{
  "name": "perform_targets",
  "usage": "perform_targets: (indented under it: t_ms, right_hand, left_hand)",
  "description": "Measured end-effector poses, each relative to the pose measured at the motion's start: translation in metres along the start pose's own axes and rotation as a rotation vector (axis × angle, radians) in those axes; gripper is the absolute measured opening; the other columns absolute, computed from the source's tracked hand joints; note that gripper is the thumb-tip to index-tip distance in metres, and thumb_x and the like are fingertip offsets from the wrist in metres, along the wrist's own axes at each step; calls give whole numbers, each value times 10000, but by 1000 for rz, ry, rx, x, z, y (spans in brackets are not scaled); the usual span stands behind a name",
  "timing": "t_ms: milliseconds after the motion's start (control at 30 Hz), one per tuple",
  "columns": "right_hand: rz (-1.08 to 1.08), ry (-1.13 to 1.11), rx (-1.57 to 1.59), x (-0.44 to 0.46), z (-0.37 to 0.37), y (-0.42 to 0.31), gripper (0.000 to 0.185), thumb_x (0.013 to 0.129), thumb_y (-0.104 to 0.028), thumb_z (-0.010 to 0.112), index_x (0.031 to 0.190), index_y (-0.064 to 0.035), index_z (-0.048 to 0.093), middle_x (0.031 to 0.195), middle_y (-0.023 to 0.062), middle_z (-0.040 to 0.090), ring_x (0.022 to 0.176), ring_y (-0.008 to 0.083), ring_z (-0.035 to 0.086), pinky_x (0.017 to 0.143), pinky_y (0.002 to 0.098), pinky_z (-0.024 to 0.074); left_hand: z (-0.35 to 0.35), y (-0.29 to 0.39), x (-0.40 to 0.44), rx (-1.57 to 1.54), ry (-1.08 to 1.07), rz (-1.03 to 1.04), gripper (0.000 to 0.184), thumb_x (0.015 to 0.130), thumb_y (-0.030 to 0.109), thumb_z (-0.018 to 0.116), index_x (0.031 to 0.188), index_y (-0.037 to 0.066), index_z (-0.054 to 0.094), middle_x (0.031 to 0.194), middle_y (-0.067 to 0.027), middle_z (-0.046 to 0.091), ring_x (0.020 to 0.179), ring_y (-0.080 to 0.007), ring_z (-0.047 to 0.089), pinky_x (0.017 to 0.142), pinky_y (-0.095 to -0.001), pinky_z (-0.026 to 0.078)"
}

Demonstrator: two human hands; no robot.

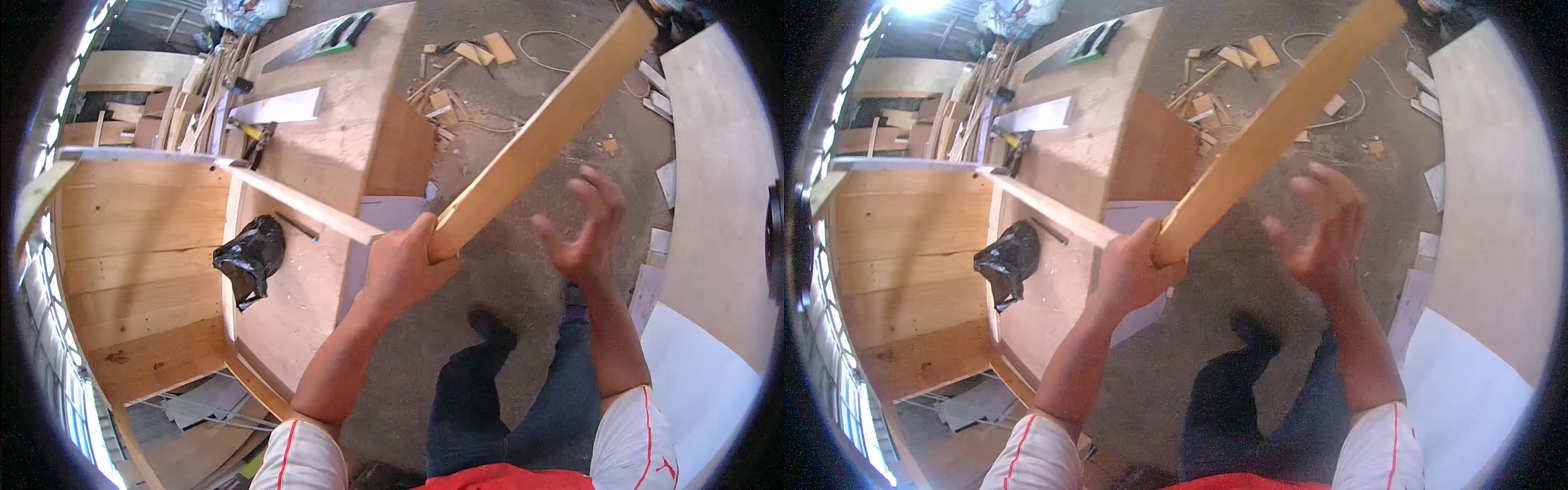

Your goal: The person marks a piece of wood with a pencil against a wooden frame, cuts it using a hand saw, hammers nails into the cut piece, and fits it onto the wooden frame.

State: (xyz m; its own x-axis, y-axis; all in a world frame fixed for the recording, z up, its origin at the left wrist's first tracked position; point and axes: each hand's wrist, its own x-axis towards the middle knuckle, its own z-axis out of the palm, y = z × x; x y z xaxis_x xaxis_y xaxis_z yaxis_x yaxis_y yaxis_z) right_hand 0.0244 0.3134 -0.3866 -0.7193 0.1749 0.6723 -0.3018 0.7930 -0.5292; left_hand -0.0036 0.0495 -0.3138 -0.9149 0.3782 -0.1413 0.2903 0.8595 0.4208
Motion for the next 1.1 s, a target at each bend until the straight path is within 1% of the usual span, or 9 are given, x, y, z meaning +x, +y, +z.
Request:
perform_targets:
  t_ms: [167, 267, 400, 500, 667, 767, 900, 1000, 1100]
  right_hand:
    - [-344, -353, -165, 24, -36, 59, 569, 723, -187, 840, 1269, -231, 685, 924, 23, 637, 921, 241, 635, 961, 464, 479]
    - [-307, -445, -196, 32, -70, 100, 561, 724, -159, 819, 1267, -231, 696, 876, 13, 609, 860, 244, 624, 852, 452, 479]
    - [-78, -481, -182, 54, -119, 130, 585, 717, -170, 815, 1285, -218, 684, 825, 43, 577, 771, 263, 596, 698, 443, 442]
    - [22, -476, -224, 69, -139, 140, 605, 721, -188, 802, 1306, -255, 665, 821, 39, 587, 784, 263, 615, 693, 427, 463]
    - [75, -475, -195, 109, -161, 121, 630, 711, -211, 822, 1317, -241, 655, 847, 61, 607, 801, 289, 629, 702, 448, 468]
    - [72, -483, -150, 124, -154, 102, 581, 793, -312, 778, 1348, -216, 634, 874, 84, 616, 809, 306, 629, 709, 460, 471]
    - [29, -504, -149, 140, -121, 55, 538, 896, -421, 698, 1365, -170, 616, 871, 97, 611, 810, 311, 631, 703, 468, 479]
    - [-23, -547, -42, 148, -76, 26, 548, 921, -452, 679, 1362, -132, 615, 885, 104, 617, 808, 314, 642, 687, 462, 503]
    - [-125, -628, 147, 166, -23, 10, 552, 949, -487, 654, 1338, -96, 625, 901, 122, 624, 809, 320, 655, 672, 448, 528]
  left_hand:
    - [27, 64, 40, 192, -157, 200, 357, 745, 293, 826, 969, 106, 620, 719, -151, 680, 709, -414, 696, 679, -501, 546]
    - [38, 106, 69, 265, -141, 261, 399, 727, 309, 831, 1056, 152, 669, 878, -96, 728, 938, -333, 719, 874, -493, 535]
    - [53, 152, 91, 345, 377, 414, 637, 725, 378, 842, 1309, 187, 677, 1334, -80, 617, 1368, -333, 467, 1155, -562, 323]
    - [37, 206, 93, 261, 563, 266, 706, 730, 346, 851, 1382, 192, 629, 1392, -130, 549, 1322, -383, 477, 1171, -605, 280]
    - [50, 235, 102, -355, 1054, -50, 572, 982, 276, 719, 1372, 6, 401, 1410, -212, 426, 1237, -301, 505, 1056, -465, 418]
    - [41, 247, 130, -1339, 988, -272, 521, 1063, 322, 609, 1399, 25, 344, 1395, -188, 451, 1248, -241, 495, 1018, -402, 453]
    - [-5, 245, 151, -1755, 771, -459, 443, 1097, 485, 463, 1211, 56, 469, 984, -146, 646, 818, -246, 675, 800, -412, 570]
    - [-38, 211, 171, -1671, 944, -668, 495, 1088, 529, 446, 1170, 42, 488, 836, -134, 643, 679, -266, 672, 650, -407, 586]
    - [-54, 144, 185, -1464, 997, -600, 489, 1081, 541, 457, 1145, 58, 501, 793, -118, 642, 638, -239, 663, 576, -365, 570]
